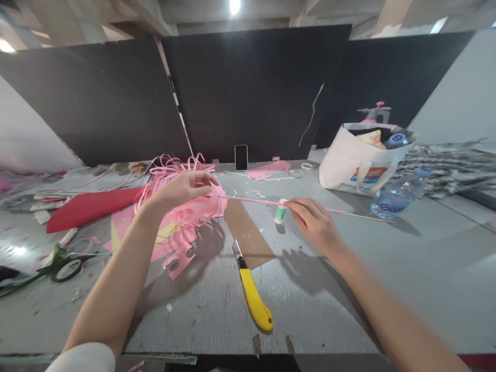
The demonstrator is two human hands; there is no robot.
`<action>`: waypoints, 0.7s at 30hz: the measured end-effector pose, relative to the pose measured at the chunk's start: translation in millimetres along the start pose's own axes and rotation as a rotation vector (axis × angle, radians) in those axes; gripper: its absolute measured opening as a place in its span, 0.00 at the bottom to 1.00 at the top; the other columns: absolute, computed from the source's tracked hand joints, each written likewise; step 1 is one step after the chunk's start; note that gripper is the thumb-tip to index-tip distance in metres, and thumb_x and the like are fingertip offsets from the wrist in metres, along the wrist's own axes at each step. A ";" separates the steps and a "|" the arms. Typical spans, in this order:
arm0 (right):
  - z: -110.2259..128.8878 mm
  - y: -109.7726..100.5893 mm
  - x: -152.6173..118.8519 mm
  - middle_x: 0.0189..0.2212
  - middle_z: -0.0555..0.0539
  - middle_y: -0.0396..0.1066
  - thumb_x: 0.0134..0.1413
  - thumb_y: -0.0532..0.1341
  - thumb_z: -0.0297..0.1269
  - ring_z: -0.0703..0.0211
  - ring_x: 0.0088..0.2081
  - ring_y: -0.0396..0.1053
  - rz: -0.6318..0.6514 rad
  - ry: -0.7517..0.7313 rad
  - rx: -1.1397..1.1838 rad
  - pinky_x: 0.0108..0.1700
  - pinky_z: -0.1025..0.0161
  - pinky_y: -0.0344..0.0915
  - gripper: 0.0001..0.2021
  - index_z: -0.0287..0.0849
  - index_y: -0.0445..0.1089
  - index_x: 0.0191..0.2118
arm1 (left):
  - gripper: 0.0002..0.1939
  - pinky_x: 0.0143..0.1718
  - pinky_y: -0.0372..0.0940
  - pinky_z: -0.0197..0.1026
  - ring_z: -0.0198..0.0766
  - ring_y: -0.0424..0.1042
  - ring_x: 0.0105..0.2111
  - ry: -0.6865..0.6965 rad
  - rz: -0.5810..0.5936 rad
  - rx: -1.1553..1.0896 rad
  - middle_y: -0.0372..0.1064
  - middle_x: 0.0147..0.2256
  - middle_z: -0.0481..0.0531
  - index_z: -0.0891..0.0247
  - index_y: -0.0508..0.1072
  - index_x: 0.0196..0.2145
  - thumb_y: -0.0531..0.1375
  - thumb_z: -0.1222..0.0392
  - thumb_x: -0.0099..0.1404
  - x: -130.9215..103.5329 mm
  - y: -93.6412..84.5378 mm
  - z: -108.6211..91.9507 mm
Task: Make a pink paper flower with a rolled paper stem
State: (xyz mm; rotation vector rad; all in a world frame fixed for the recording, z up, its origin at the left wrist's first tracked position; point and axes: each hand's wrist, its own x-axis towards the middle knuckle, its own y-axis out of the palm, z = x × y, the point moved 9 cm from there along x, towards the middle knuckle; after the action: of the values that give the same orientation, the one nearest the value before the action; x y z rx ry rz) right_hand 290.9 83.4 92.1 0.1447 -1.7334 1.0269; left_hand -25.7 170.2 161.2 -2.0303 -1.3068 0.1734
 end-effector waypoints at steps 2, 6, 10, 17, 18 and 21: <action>0.0 0.4 -0.2 0.47 0.42 0.81 0.71 0.60 0.24 0.45 0.46 0.81 0.002 -0.002 -0.007 0.49 0.48 0.78 0.21 0.50 0.73 0.63 | 0.14 0.38 0.69 0.38 0.37 0.75 0.38 0.013 -0.006 0.012 0.79 0.42 0.54 0.62 0.82 0.46 0.63 0.59 0.65 0.4 -0.2 -1.0; -0.2 2.3 -0.6 0.47 0.42 0.81 0.71 0.60 0.23 0.46 0.45 0.81 0.016 -0.013 -0.016 0.49 0.48 0.77 0.21 0.50 0.72 0.64 | 0.13 0.40 0.70 0.39 0.38 0.76 0.39 0.009 -0.005 0.035 0.80 0.42 0.55 0.62 0.81 0.46 0.62 0.60 0.65 0.5 1.3 -1.4; 2.5 2.4 1.1 0.47 0.42 0.81 0.71 0.60 0.23 0.46 0.45 0.80 0.025 -0.027 -0.022 0.49 0.48 0.77 0.22 0.50 0.72 0.64 | 0.13 0.42 0.70 0.40 0.38 0.77 0.40 0.011 0.011 0.070 0.80 0.41 0.53 0.60 0.81 0.46 0.61 0.60 0.65 -0.1 5.5 -2.4; 12.6 2.7 5.5 0.48 0.41 0.81 0.71 0.59 0.23 0.44 0.46 0.81 0.051 -0.052 -0.029 0.49 0.46 0.77 0.23 0.51 0.72 0.65 | 0.13 0.41 0.69 0.41 0.39 0.77 0.38 0.009 0.058 0.071 0.81 0.41 0.52 0.59 0.81 0.46 0.61 0.59 0.65 3.8 17.7 2.1; 13.1 2.8 5.8 0.48 0.41 0.82 0.71 0.59 0.23 0.44 0.46 0.81 0.055 -0.046 -0.035 0.49 0.46 0.77 0.23 0.51 0.72 0.65 | 0.13 0.42 0.70 0.41 0.39 0.77 0.39 0.011 0.054 0.077 0.81 0.41 0.52 0.59 0.81 0.46 0.62 0.59 0.64 4.7 18.1 3.0; 15.4 2.3 6.4 0.48 0.41 0.81 0.71 0.59 0.24 0.44 0.46 0.81 0.063 -0.039 -0.063 0.49 0.46 0.77 0.23 0.51 0.72 0.65 | 0.12 0.48 0.71 0.43 0.39 0.78 0.42 0.011 0.023 0.097 0.81 0.42 0.52 0.59 0.81 0.44 0.62 0.60 0.64 6.7 17.0 5.7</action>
State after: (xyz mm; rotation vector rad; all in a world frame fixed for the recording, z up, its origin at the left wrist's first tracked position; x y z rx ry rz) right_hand 275.8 76.7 95.1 0.0710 -1.8140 1.0197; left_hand -12.4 174.5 148.1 -1.9626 -1.2449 0.2319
